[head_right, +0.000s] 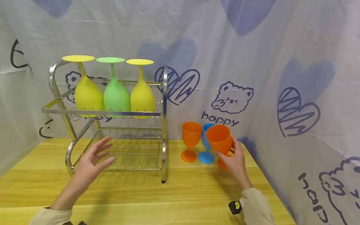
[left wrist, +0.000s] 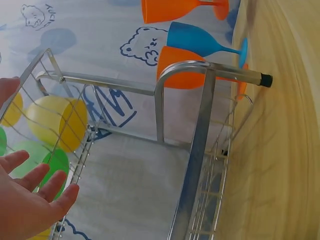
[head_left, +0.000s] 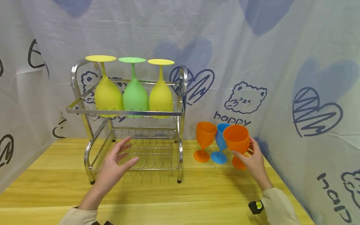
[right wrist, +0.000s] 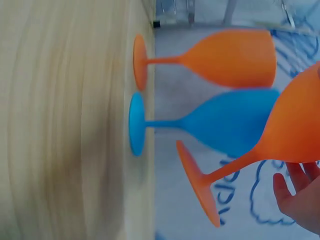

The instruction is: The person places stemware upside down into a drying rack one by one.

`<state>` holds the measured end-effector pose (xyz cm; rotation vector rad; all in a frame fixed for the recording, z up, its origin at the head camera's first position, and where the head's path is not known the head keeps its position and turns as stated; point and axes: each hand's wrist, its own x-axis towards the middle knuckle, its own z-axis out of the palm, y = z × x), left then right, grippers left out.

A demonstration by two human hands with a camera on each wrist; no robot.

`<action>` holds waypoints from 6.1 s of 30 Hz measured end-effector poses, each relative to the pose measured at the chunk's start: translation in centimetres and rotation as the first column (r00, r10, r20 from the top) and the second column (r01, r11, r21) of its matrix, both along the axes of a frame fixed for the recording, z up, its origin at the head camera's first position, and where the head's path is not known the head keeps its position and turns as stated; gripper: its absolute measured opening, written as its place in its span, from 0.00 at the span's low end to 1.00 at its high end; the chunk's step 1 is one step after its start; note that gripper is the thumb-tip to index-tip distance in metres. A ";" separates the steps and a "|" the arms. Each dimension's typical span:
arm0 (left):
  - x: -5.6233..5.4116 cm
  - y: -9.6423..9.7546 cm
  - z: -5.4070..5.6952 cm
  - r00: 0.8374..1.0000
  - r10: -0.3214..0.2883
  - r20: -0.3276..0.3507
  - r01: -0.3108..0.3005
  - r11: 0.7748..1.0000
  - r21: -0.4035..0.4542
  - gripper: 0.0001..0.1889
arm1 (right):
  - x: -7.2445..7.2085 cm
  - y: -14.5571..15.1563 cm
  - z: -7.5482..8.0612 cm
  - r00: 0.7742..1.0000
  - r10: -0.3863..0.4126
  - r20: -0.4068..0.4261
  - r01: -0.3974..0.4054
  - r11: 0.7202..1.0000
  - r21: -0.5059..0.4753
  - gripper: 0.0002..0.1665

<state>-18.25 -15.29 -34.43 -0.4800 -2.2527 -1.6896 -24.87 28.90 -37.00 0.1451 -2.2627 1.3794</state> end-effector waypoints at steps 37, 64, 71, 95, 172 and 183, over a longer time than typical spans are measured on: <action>-3.9 11.9 -1.9 0.945 -0.321 -0.060 0.307 0.935 -0.177 0.44 | 3.9 -9.4 0.3 0.889 0.369 -0.272 -0.074 0.701 0.709 0.53; -4.1 9.2 -3.7 0.936 -0.323 0.142 0.236 0.871 0.431 0.33 | 6.2 -10.7 -0.5 0.791 0.341 -0.508 -0.180 0.923 0.339 0.22; -3.7 8.8 -3.6 0.892 -0.436 0.120 0.294 0.760 0.580 0.34 | 6.9 -11.9 0.5 0.904 0.427 -0.032 -0.411 0.843 -0.348 0.25; -3.2 9.1 -3.2 0.852 -0.519 0.066 0.384 0.706 0.596 0.36 | 5.7 -15.2 0.7 0.816 0.559 -0.146 -0.498 0.551 -0.670 0.33; -4.3 -15.1 -6.0 0.966 -0.058 0.252 -0.085 0.848 0.522 0.13 | -1.0 -31.7 -1.3 0.783 0.583 -0.216 -0.553 0.812 0.189 0.41; -4.2 -15.0 -6.1 0.969 -0.082 0.235 -0.072 0.811 0.580 0.15 | -1.9 -36.2 -0.9 0.848 0.520 0.101 -0.526 0.849 0.051 0.39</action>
